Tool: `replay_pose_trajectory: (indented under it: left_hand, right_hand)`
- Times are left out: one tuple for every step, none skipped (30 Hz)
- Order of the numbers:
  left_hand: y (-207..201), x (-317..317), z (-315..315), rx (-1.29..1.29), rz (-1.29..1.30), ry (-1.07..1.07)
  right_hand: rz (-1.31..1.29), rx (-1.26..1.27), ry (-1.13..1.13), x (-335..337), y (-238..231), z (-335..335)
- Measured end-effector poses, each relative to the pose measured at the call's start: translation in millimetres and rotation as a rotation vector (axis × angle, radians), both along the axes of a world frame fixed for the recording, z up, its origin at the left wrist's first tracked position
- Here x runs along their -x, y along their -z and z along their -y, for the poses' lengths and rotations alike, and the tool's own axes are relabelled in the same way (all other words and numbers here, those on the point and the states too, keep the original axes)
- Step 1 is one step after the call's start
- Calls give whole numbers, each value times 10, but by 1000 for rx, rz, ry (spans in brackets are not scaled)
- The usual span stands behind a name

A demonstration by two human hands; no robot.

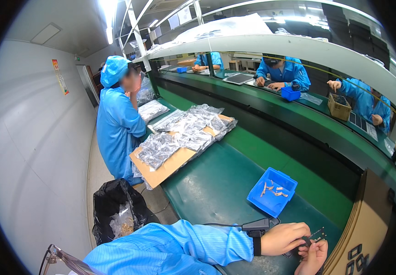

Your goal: Manually assemble small electronic or plastic components by inserting metal pins and small parts into a black housing.

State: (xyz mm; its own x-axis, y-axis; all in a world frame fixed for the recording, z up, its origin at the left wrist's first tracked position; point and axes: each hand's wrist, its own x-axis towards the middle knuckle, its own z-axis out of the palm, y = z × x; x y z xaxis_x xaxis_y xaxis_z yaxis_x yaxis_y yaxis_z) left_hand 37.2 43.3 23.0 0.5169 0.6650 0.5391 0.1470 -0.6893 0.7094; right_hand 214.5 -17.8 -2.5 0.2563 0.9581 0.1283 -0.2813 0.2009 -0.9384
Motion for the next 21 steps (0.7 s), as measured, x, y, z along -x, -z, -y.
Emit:
replay_pose_trajectory:
  left_hand:
    - [6, 2, -3, 0, 0, 0]
    - [16, 6, -10, -16, -4, 1]
    - [24, 10, -14, -33, -8, 3]
    - [32, 9, -17, -32, -8, 3]
    - [39, 9, -18, -43, -10, 3]
    - [46, 9, -20, -54, -12, 2]
    - [49, 12, -25, -53, -12, 1]
    - [52, 16, -32, -66, -16, -2]
    - [54, 18, -36, -78, -21, -5]
    - [57, 15, -37, -78, -20, -4]
    - [61, 12, -38, -79, -15, -11]
    - [63, 10, -38, -80, -9, -17]
    - [65, 12, -37, -80, -9, -17]
    - [65, 14, -37, -79, -11, -19]
    - [64, 16, -36, -79, -13, -20]
    - [63, 15, -36, -79, -13, -20]
    - [61, 15, -35, -79, -17, -22]
    - [59, 15, -35, -79, -20, -24]
    - [61, 15, -36, -78, -20, -24]
    - [65, 13, -38, -84, -23, -28]
    - [68, 13, -41, -90, -26, -33]
  right_hand:
    - [0, 0, 0, -10, 8, 1]
    - [-3, 0, -14, -30, 23, 0]
    - [-6, -1, -28, -40, 31, 0]
    - [-5, 0, -28, -43, 30, 2]
    - [-20, 5, -31, -45, 27, 3]
    - [-34, 11, -34, -47, 25, 3]
    - [-34, 11, -35, -48, 24, 3]
    - [-35, 15, -45, -49, 24, 2]
    - [-37, 20, -56, -50, 24, 1]
    - [-36, 20, -56, -50, 27, 2]
    - [-44, 21, -56, -49, 31, 1]
    - [-52, 21, -57, -49, 33, 2]
    - [-52, 21, -57, -48, 30, 2]
    - [-53, 22, -56, -44, 25, 3]
    - [-55, 22, -55, -42, 22, 4]
    - [-55, 21, -55, -44, 24, 4]
    - [-51, 23, -51, -46, 27, 5]
    - [-47, 24, -48, -48, 28, 6]
    - [-47, 24, -48, -44, 25, 5]
    - [-49, 25, -38, -37, 17, 5]
    - [-51, 25, -29, -33, 13, 4]
